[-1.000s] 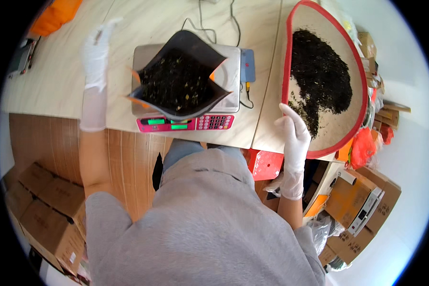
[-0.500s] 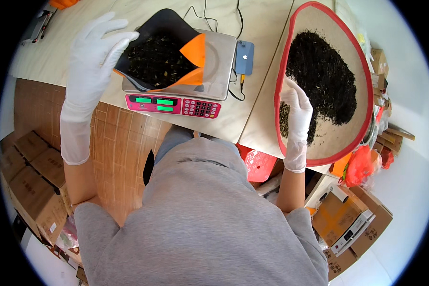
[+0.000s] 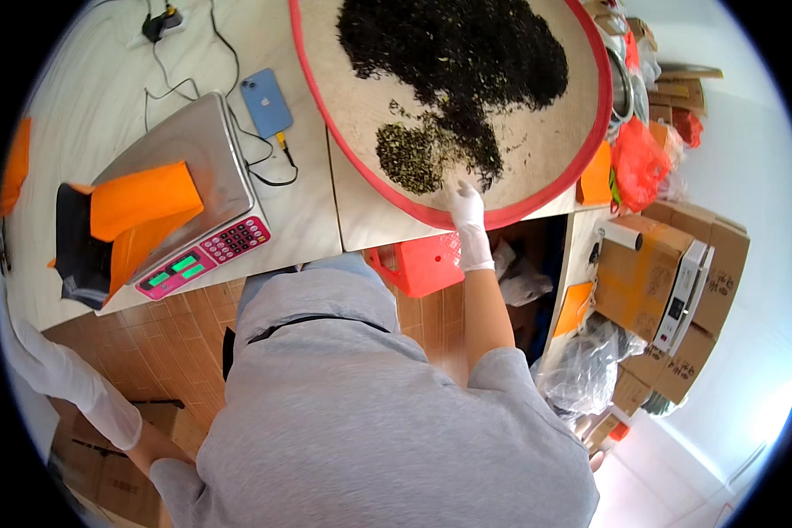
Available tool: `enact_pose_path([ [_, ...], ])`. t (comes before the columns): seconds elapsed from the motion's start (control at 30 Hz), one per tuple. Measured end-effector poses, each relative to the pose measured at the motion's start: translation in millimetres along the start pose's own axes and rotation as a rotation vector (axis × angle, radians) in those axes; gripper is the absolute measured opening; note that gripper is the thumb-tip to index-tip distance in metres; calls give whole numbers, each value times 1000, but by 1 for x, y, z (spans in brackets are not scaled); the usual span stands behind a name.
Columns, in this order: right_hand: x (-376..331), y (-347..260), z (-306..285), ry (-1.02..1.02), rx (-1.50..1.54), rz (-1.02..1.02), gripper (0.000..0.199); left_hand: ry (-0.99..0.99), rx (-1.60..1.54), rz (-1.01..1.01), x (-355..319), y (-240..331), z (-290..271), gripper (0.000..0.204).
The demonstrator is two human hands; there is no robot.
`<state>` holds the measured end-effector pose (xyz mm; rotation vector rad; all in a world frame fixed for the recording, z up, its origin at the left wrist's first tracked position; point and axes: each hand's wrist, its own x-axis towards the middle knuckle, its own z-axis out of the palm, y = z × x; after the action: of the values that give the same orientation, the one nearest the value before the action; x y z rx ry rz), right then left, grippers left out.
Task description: The person sorts dried tea leaves on a large circular tray, separating lighter debris from darker leaves by hand. They then weigh portions of the sorted leaves on a digital scale and transfer them into orange packaging bags.
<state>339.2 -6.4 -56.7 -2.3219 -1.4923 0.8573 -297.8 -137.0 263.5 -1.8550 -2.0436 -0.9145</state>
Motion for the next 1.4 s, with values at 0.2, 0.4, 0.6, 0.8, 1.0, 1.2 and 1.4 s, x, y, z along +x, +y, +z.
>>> enact_pose_path([
  [0.2,2,-37,49,-20,160,-114,44,-67,110,126,11,62,37,34],
  [0.4,20,-80,49,51,79,-82,52,-162,4,113,11,111,64,32],
  [0.6,34,-113,53,-100,-231,-254,71,-212,-24,40,3,139,90,31],
  [0.8,30,-119,66,-41,-67,-324,32,-242,-42,-9,-3,147,93,35],
  [1.0,40,-108,26,-205,479,-93,28,-232,-96,-15,-9,147,93,35],
  [1.2,46,-85,0,-653,1369,169,38,-251,-101,-4,-14,145,90,38],
  [1.4,31,-93,3,-597,1655,350,27,-249,-136,8,-18,148,87,37],
])
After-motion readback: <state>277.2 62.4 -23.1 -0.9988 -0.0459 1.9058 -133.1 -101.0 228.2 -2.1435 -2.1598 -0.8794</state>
